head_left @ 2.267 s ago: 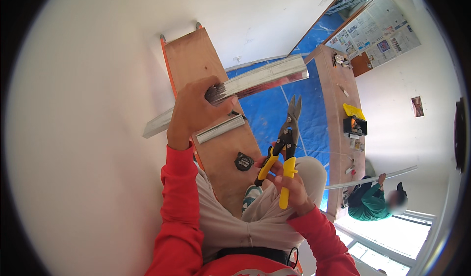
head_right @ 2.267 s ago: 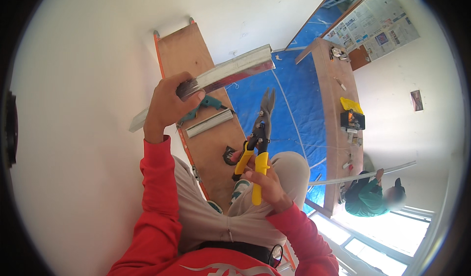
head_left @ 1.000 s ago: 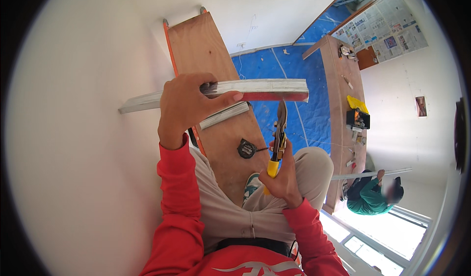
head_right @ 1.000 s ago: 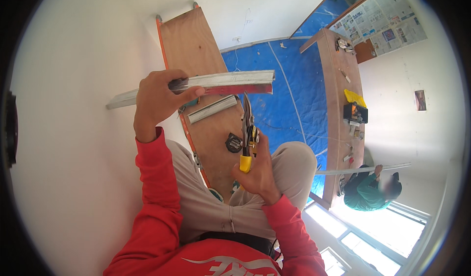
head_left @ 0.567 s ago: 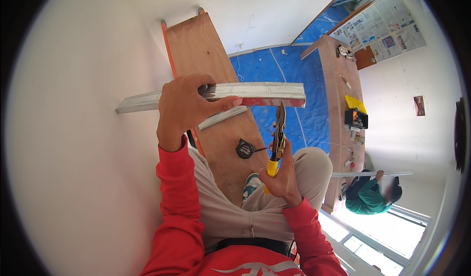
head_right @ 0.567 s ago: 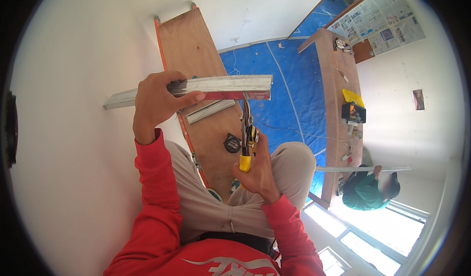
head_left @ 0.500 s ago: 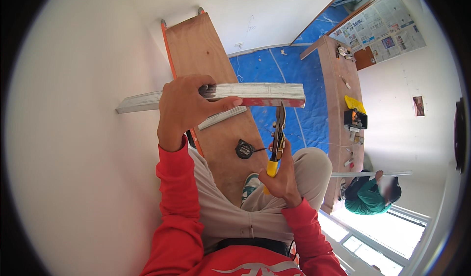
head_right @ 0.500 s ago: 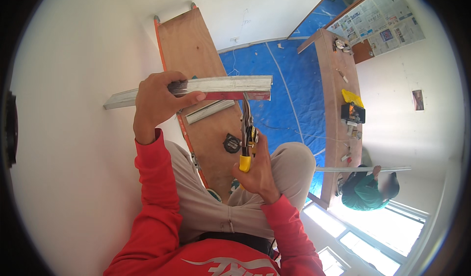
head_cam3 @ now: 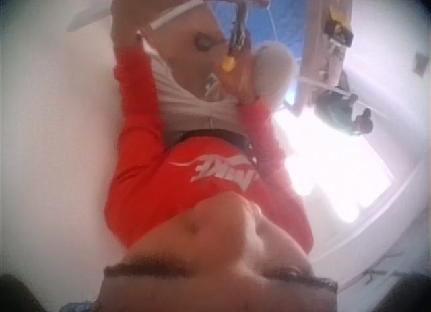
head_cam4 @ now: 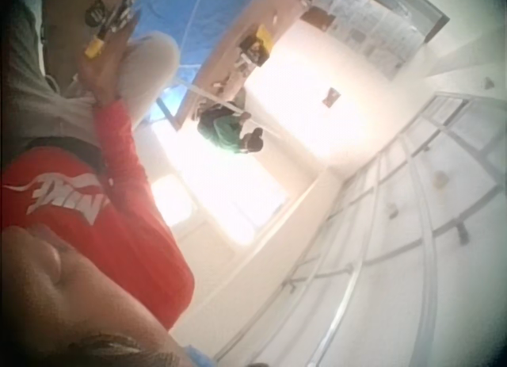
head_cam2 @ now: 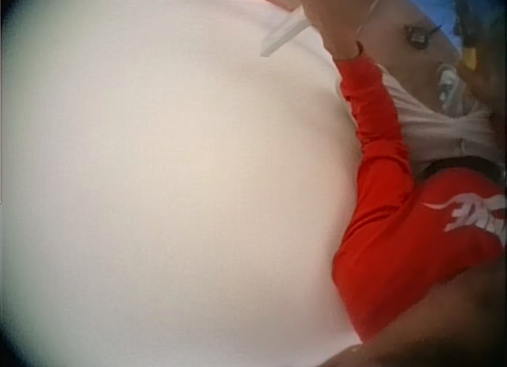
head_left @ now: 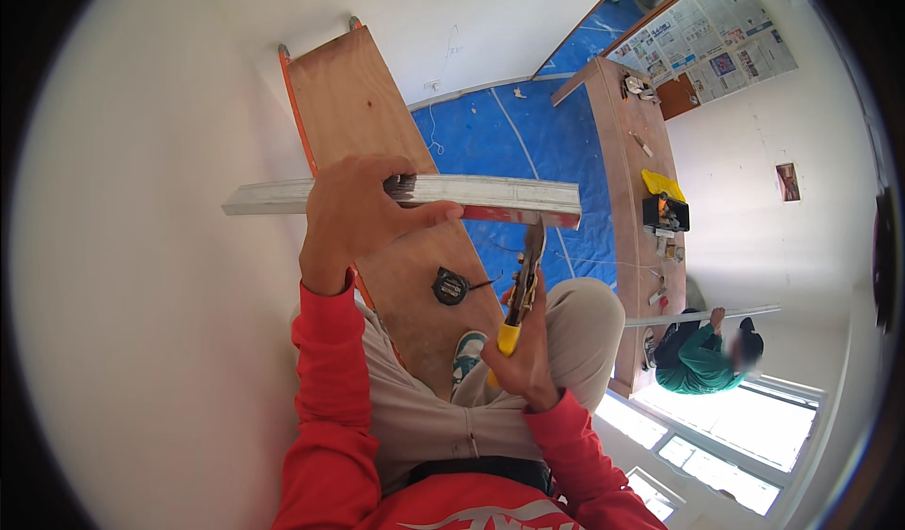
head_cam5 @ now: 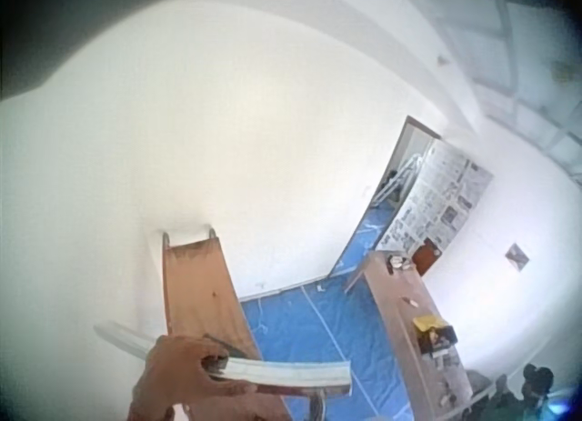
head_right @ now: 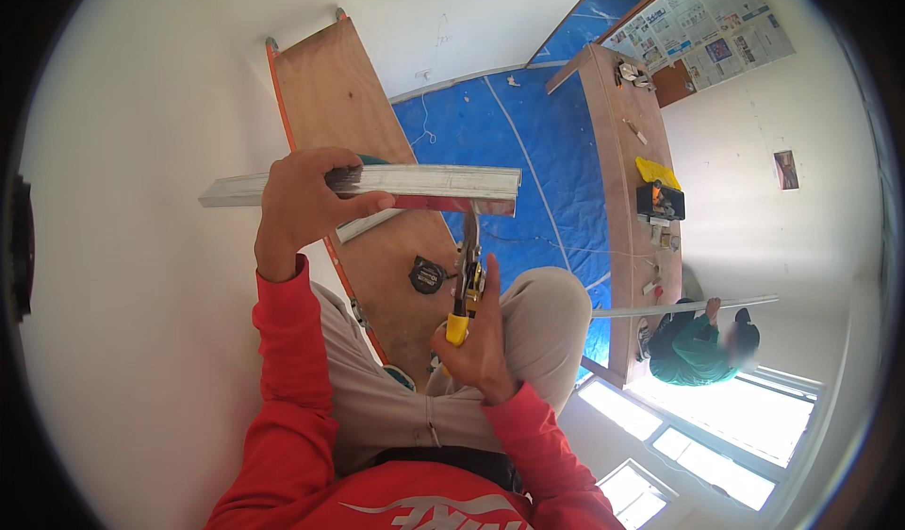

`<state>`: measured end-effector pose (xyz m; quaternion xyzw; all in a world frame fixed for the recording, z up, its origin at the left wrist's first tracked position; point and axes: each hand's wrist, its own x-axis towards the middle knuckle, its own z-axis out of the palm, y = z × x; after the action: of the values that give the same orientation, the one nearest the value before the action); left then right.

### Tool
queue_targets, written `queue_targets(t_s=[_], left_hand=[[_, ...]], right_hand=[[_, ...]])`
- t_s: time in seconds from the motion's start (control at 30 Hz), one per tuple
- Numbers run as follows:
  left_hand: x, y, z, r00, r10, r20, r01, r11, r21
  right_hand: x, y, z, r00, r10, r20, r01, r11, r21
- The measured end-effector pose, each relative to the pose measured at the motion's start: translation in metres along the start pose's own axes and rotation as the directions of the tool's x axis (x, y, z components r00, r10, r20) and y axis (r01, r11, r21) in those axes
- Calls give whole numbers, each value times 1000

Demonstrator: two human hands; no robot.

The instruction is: The person sits on the floor and uses tin snips to cut a long metal profile into shorter segments. They repeatedly position the profile, cut it, and set the pieces aside on a nearby wooden board.

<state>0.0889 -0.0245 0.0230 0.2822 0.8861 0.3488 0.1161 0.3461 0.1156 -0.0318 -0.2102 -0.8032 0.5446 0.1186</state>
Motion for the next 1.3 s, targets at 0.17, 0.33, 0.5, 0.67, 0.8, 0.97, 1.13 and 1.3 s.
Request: queue_targets(t_s=[0.17,0.33,0.5,0.67,0.8,0.97,1.13,1.3], left_hand=[[-2,4,-4,1000,3,8,-4,999,53],[-1,6,-3,1000,1,6,-2,999,50],[0,4,-2,1000,-14,16,13,999,44],[-1,3,-3,1000,-19,2,19,999,36],[0,0,-4,1000,-29,7,28,999,35],[2,-3,-3,1000,-8,5,8,997,74],[3,-6,-1,1000,1,5,-1,998,60],[3,-6,-1,1000,9,2,-9,998,66]], right_hand=[[-1,10,-2,999,-20,44,25,993,-115],[-1,9,-2,992,78,100,-65,990,-122],[1,4,0,995,33,96,-20,991,-131],[1,3,-1,990,90,108,-78,991,-110],[1,5,-1,985,118,124,-105,989,-107],[3,9,1,992,72,107,-58,990,-132],[4,10,4,990,111,84,-105,992,-72],[5,9,4,993,88,74,-85,996,-37]])
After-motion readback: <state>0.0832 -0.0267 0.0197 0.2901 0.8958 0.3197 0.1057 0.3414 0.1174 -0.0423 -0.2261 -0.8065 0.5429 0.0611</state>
